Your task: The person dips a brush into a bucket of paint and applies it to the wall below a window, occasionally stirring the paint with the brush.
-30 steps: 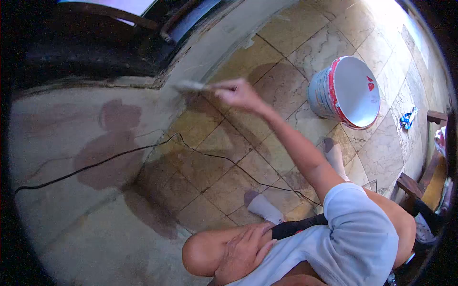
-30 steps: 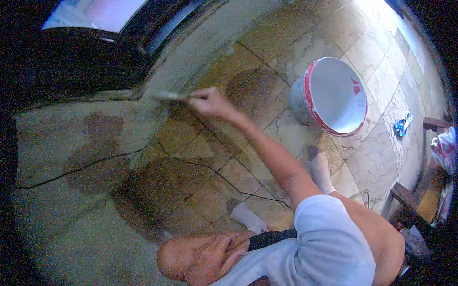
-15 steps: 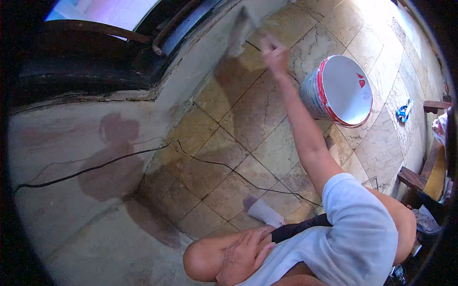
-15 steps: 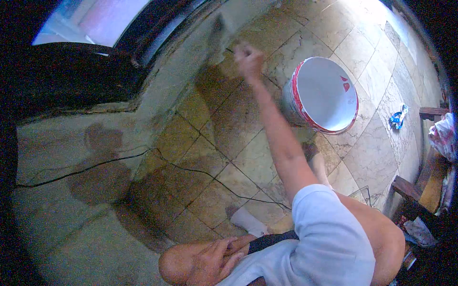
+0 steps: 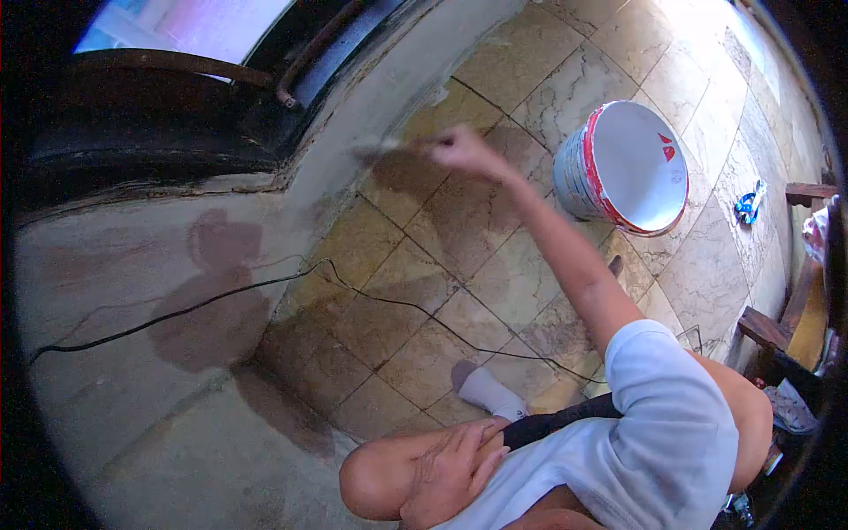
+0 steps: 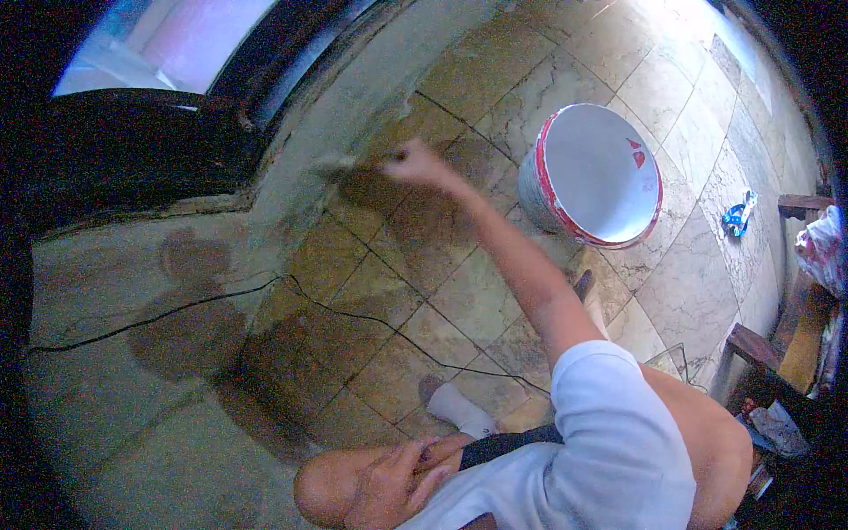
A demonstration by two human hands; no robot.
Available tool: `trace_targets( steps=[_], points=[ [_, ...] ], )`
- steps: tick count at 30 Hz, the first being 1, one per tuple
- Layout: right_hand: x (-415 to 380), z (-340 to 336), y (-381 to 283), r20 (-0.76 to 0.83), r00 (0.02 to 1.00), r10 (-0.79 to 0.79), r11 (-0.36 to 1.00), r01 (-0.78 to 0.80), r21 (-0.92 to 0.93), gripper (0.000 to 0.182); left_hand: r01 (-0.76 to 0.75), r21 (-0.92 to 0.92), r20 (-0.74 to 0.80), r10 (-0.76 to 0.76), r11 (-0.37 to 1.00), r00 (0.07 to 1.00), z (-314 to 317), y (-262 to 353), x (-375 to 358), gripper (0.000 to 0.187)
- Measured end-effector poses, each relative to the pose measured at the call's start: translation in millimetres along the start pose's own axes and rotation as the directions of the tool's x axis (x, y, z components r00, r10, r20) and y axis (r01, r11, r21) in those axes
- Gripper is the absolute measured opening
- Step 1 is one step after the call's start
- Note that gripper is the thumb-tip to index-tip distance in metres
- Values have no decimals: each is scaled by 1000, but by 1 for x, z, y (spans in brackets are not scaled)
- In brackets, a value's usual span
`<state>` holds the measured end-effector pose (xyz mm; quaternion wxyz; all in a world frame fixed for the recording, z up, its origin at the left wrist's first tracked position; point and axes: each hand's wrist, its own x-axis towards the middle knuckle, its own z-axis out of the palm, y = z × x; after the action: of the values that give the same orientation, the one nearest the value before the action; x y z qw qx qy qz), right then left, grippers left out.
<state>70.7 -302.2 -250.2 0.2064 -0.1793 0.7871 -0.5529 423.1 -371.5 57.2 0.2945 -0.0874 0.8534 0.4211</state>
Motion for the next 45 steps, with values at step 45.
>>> trace_targets(
  steps=[45],
  points=[
    [38, 6, 13, -848, 518, 115, 983, 63, 172, 32, 73, 9, 105, -74, 997, 992, 6, -6, 2, 33]
  ],
)
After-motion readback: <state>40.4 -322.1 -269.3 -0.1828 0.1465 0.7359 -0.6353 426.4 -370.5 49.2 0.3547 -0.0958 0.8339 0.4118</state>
